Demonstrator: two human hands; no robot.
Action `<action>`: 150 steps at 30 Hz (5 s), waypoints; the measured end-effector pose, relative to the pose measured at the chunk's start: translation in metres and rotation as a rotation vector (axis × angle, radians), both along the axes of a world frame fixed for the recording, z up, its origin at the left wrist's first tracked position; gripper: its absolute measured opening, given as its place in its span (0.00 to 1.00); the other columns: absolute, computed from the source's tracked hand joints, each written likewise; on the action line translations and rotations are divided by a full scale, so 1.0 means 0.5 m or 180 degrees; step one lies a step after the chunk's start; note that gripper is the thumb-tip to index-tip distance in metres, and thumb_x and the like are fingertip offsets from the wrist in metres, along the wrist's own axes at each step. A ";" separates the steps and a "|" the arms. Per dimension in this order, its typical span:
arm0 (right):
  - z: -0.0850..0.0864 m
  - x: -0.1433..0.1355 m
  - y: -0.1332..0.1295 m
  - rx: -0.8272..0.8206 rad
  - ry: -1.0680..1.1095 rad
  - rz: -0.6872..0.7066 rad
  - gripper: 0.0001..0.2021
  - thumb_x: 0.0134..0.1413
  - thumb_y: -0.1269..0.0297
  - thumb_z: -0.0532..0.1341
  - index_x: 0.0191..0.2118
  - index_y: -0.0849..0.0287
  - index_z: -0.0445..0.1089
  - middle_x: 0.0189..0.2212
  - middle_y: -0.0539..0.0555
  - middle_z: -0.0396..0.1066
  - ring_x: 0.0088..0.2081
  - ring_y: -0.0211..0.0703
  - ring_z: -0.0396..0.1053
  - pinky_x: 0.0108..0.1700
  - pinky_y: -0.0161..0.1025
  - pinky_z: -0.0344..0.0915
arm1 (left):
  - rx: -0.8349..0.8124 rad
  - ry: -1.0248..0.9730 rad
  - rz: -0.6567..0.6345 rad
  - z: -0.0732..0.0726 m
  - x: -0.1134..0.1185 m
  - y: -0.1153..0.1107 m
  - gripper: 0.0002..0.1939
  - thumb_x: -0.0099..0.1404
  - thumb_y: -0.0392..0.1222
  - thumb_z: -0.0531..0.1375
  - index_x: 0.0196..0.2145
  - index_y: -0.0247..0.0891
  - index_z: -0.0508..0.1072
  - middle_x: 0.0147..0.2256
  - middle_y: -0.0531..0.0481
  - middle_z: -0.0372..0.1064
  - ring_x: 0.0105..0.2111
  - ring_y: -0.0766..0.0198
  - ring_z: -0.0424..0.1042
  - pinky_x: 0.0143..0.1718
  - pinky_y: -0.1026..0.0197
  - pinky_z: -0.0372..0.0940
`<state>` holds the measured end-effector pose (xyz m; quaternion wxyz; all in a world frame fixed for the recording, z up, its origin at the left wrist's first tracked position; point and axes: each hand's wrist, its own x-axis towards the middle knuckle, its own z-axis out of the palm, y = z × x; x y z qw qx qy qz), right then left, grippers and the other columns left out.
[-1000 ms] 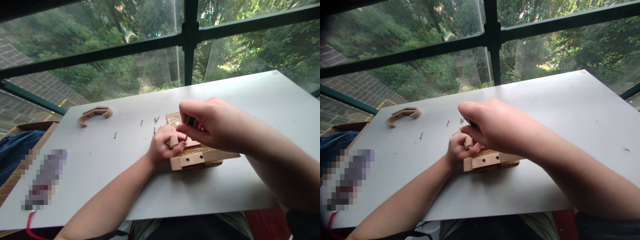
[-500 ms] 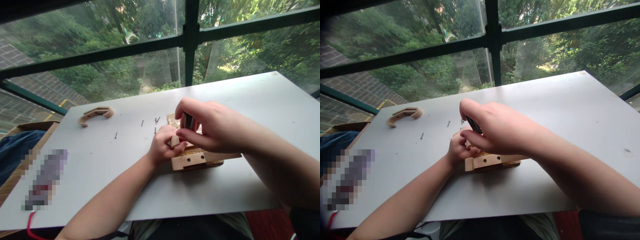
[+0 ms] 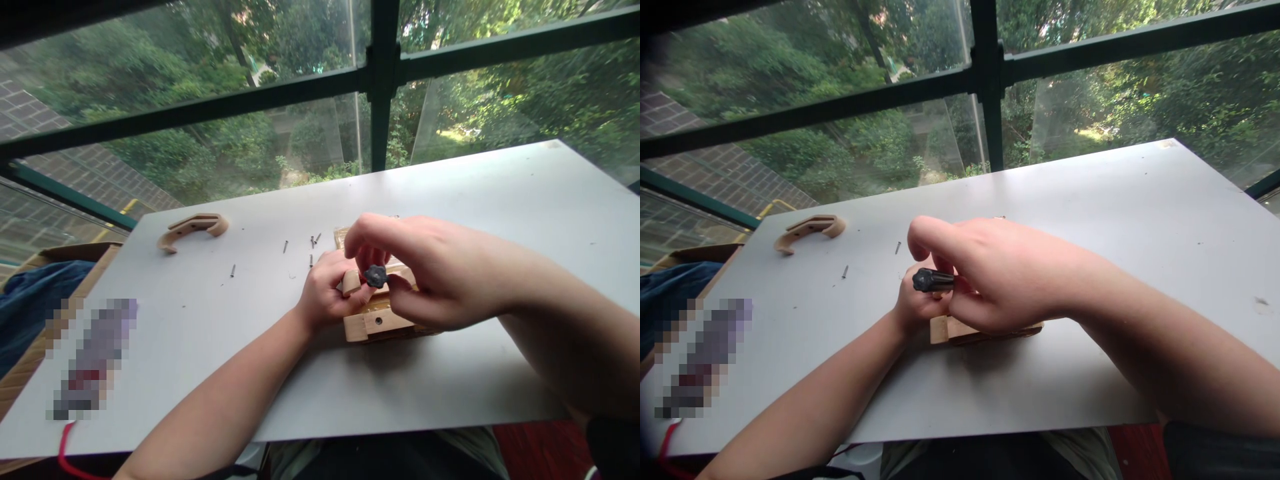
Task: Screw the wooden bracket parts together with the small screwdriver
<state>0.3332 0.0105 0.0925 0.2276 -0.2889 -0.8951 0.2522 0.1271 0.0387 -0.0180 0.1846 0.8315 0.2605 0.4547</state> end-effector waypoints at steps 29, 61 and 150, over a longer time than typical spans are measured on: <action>-0.014 -0.005 0.012 0.0290 -0.0008 -0.0335 0.06 0.56 0.69 0.57 0.40 0.57 0.62 0.30 0.50 0.68 0.29 0.37 0.59 0.31 0.37 0.50 | -0.0444 0.0454 -0.0211 0.011 -0.008 0.003 0.06 0.63 0.41 0.62 0.32 0.37 0.76 0.32 0.47 0.77 0.34 0.60 0.75 0.38 0.58 0.69; -0.001 0.006 0.022 0.0563 -0.0139 -0.0963 0.14 0.55 0.59 0.64 0.27 0.55 0.57 0.18 0.45 0.58 0.22 0.34 0.51 0.26 0.38 0.47 | -0.0573 0.0222 -0.0316 0.003 -0.007 0.002 0.07 0.65 0.43 0.62 0.32 0.39 0.78 0.31 0.47 0.78 0.34 0.60 0.76 0.40 0.56 0.70; 0.005 0.016 0.011 0.0303 0.0371 0.0235 0.17 0.54 0.77 0.56 0.49 0.57 0.67 0.37 0.52 0.73 0.34 0.38 0.67 0.35 0.36 0.60 | -0.0387 -0.0015 -0.0280 0.002 0.000 0.000 0.07 0.61 0.40 0.65 0.27 0.38 0.74 0.27 0.50 0.73 0.30 0.62 0.72 0.35 0.57 0.68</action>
